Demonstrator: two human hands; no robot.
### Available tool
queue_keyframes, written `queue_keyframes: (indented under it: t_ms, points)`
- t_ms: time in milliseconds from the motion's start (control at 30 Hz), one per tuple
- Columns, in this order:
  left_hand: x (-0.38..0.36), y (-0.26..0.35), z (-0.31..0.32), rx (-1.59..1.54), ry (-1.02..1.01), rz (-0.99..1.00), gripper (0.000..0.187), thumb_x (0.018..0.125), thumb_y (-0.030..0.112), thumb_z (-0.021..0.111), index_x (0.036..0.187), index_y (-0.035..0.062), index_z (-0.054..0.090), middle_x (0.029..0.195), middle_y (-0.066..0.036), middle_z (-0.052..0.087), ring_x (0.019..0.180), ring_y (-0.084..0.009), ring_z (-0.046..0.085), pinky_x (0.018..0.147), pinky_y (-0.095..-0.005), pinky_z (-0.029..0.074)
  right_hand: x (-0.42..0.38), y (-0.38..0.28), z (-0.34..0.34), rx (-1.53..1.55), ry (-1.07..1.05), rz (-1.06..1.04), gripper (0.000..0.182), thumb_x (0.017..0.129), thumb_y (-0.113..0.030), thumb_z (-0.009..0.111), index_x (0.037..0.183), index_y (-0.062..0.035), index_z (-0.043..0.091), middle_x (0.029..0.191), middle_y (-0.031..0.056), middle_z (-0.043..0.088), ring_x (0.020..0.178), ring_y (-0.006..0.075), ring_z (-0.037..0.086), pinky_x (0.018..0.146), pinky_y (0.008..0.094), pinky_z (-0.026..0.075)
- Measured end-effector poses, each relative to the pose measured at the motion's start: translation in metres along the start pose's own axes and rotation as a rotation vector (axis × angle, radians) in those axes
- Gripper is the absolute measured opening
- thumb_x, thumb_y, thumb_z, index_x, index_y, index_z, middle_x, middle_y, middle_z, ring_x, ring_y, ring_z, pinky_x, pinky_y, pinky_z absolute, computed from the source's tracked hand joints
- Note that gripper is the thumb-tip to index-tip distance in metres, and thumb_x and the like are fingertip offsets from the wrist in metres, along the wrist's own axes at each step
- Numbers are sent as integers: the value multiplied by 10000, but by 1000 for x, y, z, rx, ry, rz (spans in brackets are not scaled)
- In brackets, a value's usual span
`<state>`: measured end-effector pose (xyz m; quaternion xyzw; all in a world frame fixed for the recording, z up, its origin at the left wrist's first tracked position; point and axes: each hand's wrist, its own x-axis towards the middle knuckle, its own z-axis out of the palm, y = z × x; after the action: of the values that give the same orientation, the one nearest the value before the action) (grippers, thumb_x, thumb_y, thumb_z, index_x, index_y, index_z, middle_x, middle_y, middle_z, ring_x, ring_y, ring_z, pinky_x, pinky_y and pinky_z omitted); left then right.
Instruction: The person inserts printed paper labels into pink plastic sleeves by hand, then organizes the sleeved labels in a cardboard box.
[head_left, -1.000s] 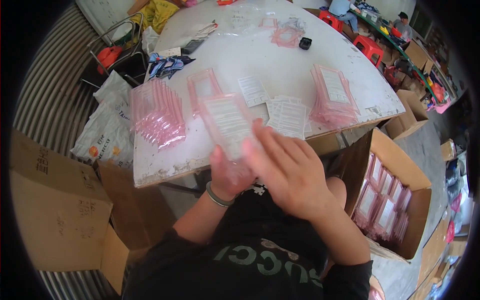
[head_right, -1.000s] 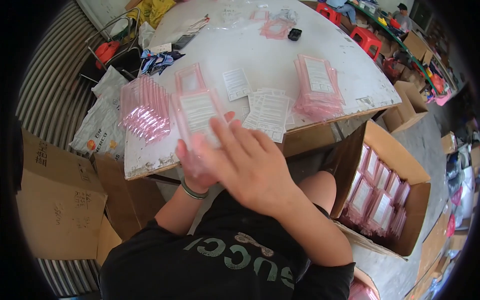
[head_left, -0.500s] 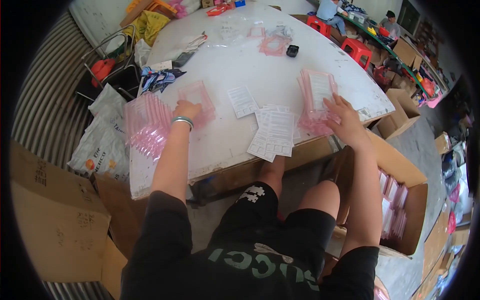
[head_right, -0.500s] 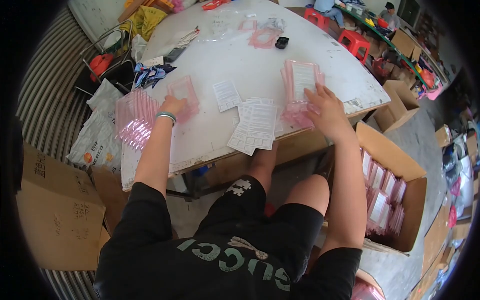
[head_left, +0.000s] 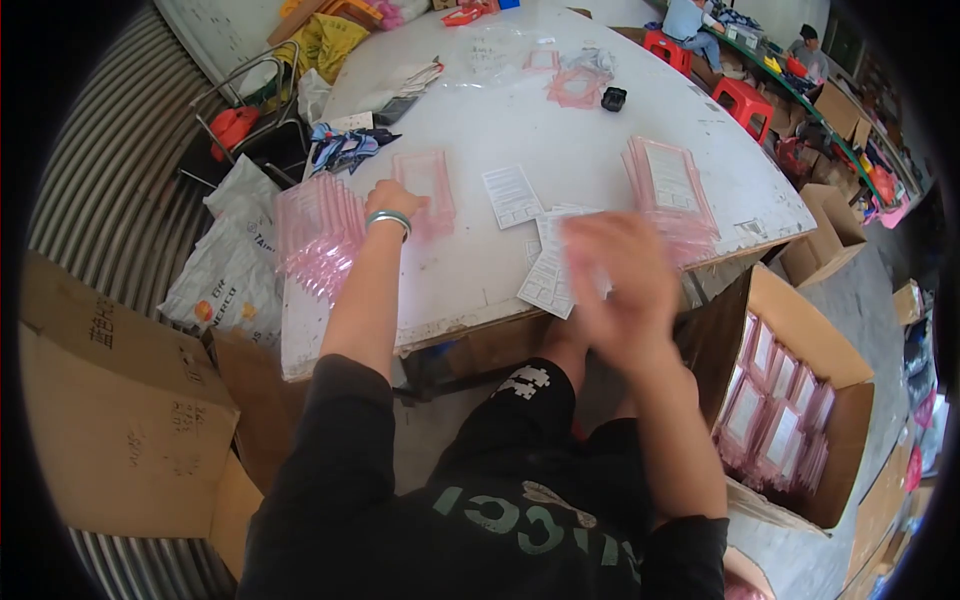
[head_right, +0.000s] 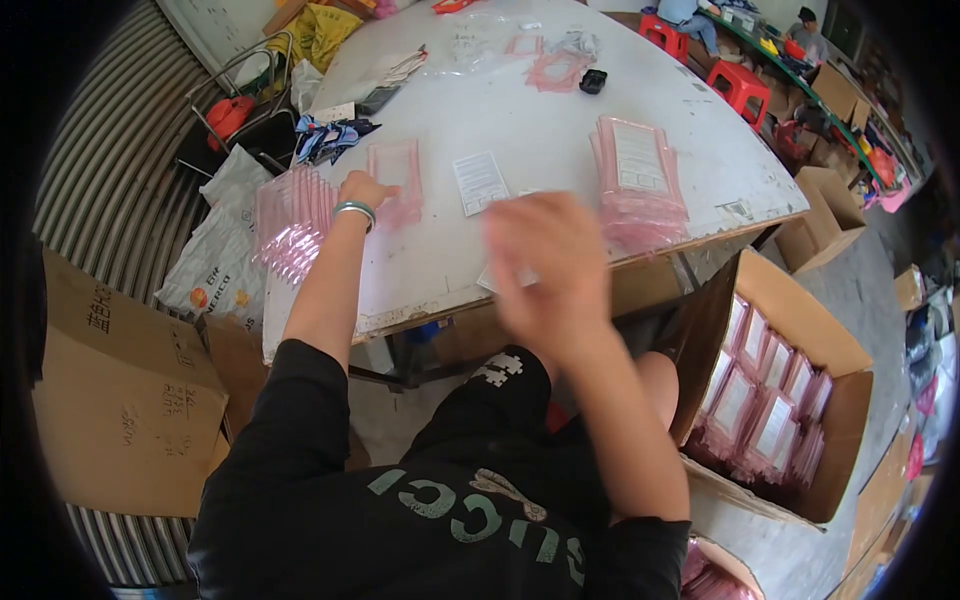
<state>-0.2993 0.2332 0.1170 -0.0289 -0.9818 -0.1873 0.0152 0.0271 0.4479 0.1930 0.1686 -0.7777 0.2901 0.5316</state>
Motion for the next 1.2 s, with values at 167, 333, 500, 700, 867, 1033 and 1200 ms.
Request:
queue_keyframes:
  t_ms: [167,333,500,700,867,1033,1200]
  points:
    - [-83,34,-39,-731,-72,101,603,784,152,746,1309,-35,515,1172,-209,667,1114,-324,660,879,-375,565,-16,-32,42,11,-169,61,327,724,-62,781,1039,-43,699,1101,113,704,1013,329,645,839,413,493]
    - [-223,21,-47,-1956,-760,-52,467,894,130,541,1343,9,494,1365,-257,524,1250,-351,543,1011,-450,487,-32,-40,46,-111,-232,29,415,695,-79,773,1097,-50,673,1182,114,660,1080,314,610,860,420,467]
    - [-264,23,-32,-2414,-1177,-242,580,929,353,534,1391,14,446,1433,-298,443,1351,-401,435,1144,-515,340,-50,-38,35,176,-330,62,427,710,-69,698,1136,-49,662,1173,140,638,1062,318,608,855,419,451]
    - [-264,42,-23,-2481,-1025,-48,815,913,612,530,1411,-16,384,1359,-257,479,1298,-398,456,1117,-518,363,-50,-52,29,-324,-8,-202,390,742,-133,652,1122,-54,691,1103,124,627,962,279,615,791,381,449]
    - [-269,47,-25,-2448,-881,-133,834,908,630,524,1434,10,339,1311,-246,489,1248,-392,480,1113,-533,371,-47,-51,22,-325,-80,-267,387,684,-99,687,1057,3,710,1015,118,645,844,261,626,716,353,453]
    - [-281,58,-30,-2275,-566,-177,812,890,594,554,1471,102,274,1283,-202,494,1241,-359,490,1103,-543,387,-44,-69,31,15,-179,13,519,680,-169,789,1150,13,664,1108,162,654,971,327,639,825,412,462]
    - [-280,57,-13,-2286,-560,-15,713,928,456,528,1500,151,234,1328,-147,473,1287,-316,465,1101,-564,397,-32,-79,15,156,-426,211,754,739,-388,821,1337,-10,559,1247,187,630,1196,354,586,1070,518,304]
